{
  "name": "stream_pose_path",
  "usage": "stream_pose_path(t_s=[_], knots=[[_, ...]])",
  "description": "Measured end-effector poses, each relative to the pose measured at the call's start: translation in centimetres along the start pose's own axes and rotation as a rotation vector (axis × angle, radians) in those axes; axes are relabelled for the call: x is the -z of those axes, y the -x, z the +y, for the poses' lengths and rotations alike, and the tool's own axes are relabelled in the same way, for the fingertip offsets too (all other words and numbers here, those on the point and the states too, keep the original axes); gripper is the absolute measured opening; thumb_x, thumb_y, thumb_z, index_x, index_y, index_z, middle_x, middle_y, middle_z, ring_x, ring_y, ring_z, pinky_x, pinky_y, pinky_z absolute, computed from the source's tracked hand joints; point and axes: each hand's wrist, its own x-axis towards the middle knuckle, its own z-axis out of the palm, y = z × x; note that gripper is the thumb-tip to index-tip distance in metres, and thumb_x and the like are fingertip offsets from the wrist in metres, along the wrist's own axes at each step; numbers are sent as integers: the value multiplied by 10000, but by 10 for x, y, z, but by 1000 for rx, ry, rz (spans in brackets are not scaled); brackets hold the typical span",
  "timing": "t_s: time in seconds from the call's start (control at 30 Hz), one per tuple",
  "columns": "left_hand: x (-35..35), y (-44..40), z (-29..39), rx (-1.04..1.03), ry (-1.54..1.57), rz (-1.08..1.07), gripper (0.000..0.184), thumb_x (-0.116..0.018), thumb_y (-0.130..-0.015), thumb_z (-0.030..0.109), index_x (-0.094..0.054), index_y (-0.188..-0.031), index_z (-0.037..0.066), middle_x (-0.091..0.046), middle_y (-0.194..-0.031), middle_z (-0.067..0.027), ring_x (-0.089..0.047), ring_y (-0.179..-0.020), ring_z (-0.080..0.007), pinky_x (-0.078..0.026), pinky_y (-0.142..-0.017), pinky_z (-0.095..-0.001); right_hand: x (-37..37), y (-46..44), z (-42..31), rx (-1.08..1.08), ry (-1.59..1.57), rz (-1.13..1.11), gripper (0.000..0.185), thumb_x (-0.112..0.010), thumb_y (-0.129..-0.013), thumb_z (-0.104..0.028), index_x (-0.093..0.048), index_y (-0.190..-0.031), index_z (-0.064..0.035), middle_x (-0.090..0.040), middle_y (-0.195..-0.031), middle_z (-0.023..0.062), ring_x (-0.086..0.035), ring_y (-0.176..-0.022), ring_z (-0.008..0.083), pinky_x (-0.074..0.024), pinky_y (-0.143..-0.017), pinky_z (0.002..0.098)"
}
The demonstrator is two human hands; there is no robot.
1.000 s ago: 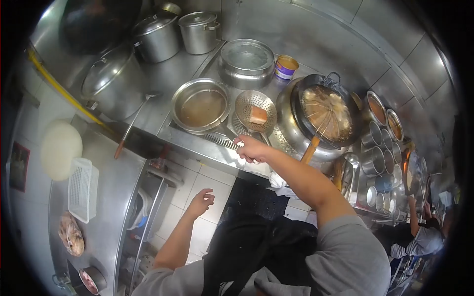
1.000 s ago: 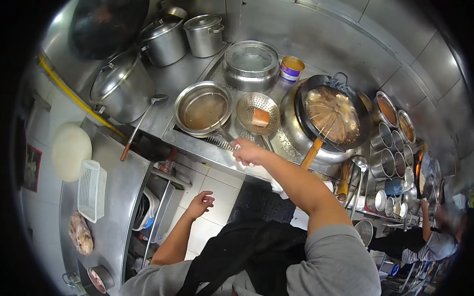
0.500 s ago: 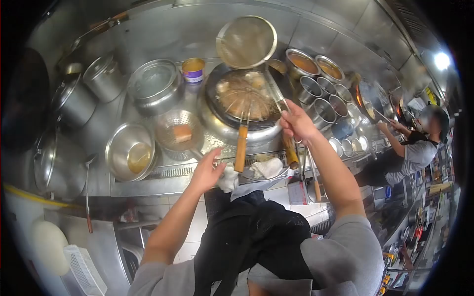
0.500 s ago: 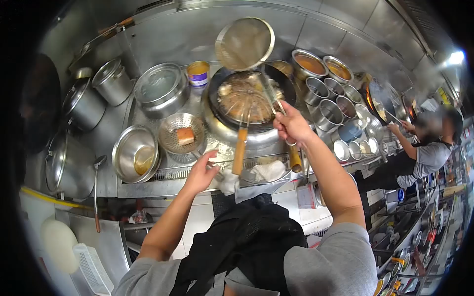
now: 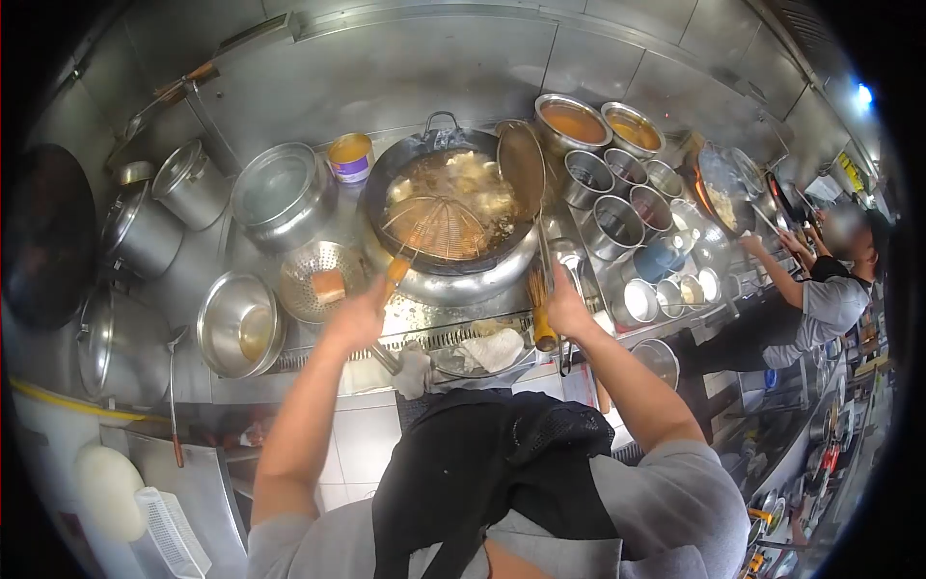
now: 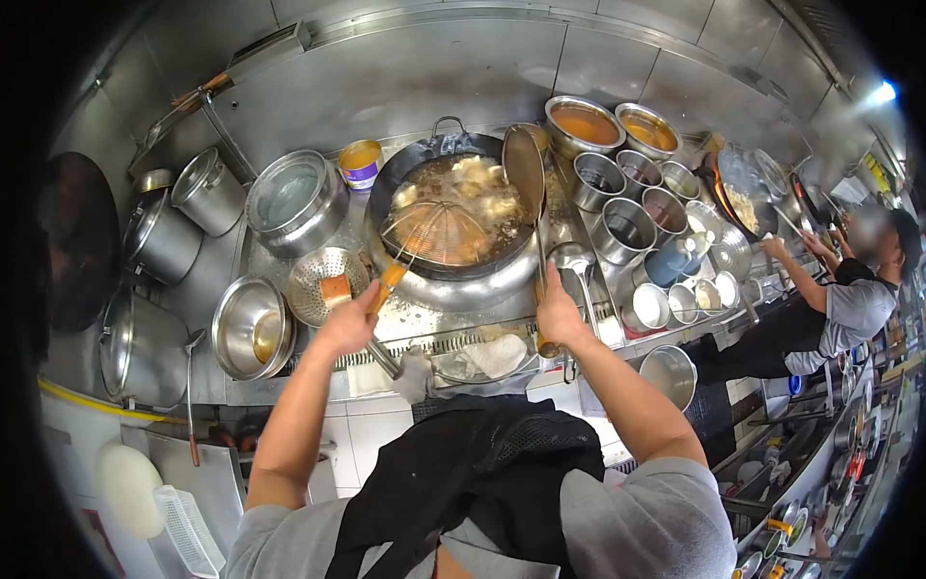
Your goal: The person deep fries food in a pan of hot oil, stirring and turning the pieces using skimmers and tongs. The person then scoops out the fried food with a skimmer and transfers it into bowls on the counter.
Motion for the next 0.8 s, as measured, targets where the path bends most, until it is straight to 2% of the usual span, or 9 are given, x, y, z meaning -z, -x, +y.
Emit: stream_pose_path(t_s=[0.03,0.07,0.13,0.17,0.2,0.3,0.47,0.57,0.8], knots=[[15,2,2,5,-6,-6,657,-468,-892,113,-304,-1528,92,-661,-1068,-308,-647,-986,-450,-499,-876,-524,-17,-5,19,50,-44,33,889,-502,-807,53,-65,-1576,-33,-630,-1129,327,-671,-911,428,-537,-790,484],[27,3,4,-26,-18,-18,649,-458,-891,109,-313,-1522,75,-655,-1091,-313,-647,-1005,-444,-494,-892,-518,-19,0,15,45,-49,29,889,-502,-807,53,-65,-1576,-33,-630,-1129,327,-671,-911,428,-537,-790,484],[34,0,2,-55,-30,-32,642,-449,-889,104,-322,-1517,59,-649,-1114,-318,-648,-1024,-439,-489,-908,-512,-10,21,-18,-221,-721,-245,896,-512,-824,51,-59,-1587,-70,-629,-921,204,-605,-598,289,-500,-504,417],[36,-2,2,-71,-15,-14,652,-489,-898,152,-324,-1524,75,-656,-1081,-314,-653,-1000,-436,-497,-903,-500,-8,27,-36,-274,-758,-220,848,-485,-874,22,-57,-1594,-111,-545,-806,101,-462,-487,152,-388,-386,312],[37,-2,1,-87,1,6,667,-530,-906,200,-326,-1532,91,-664,-1048,-310,-659,-977,-434,-505,-897,-488,-10,24,-38,-273,-759,-223,848,-485,-874,22,-57,-1594,-111,-545,-806,101,-462,-487,152,-388,-386,312],[27,2,-4,-39,-76,-26,675,-508,-898,164,-301,-1533,71,-670,-1054,-303,-664,-980,-426,-503,-899,-496,-15,11,-36,-335,-1134,-196,717,-418,-915,22,-167,-1563,-156,-516,-786,85,-433,-485,130,-388,-399,309],[-23,8,-22,57,-82,-32,740,-522,-913,184,-200,-1579,146,-635,-1156,-327,-647,-1046,-447,-498,-912,-521,-6,13,-56,-342,-1121,-95,702,-396,-919,25,-170,-1556,-167,-513,-811,90,-408,-462,118,-359,-392,299],[-47,-5,-26,16,-48,3,768,-531,-911,177,-167,-1587,141,-627,-1149,-335,-644,-1046,-447,-502,-917,-511,2,-1,-64,-273,-981,-100,797,-390,-891,37,-81,-1593,-180,-515,-769,70,-417,-448,109,-318,-363,280],[-62,-12,-13,18,62,9,757,-528,-915,183,-169,-1575,88,-653,-1064,-328,-651,-1004,-457,-503,-913,-512,14,-38,-101,-70,-574,-209,807,-413,-879,24,-111,-1600,-180,-521,-714,56,-423,-430,116,-321,-357,275]])
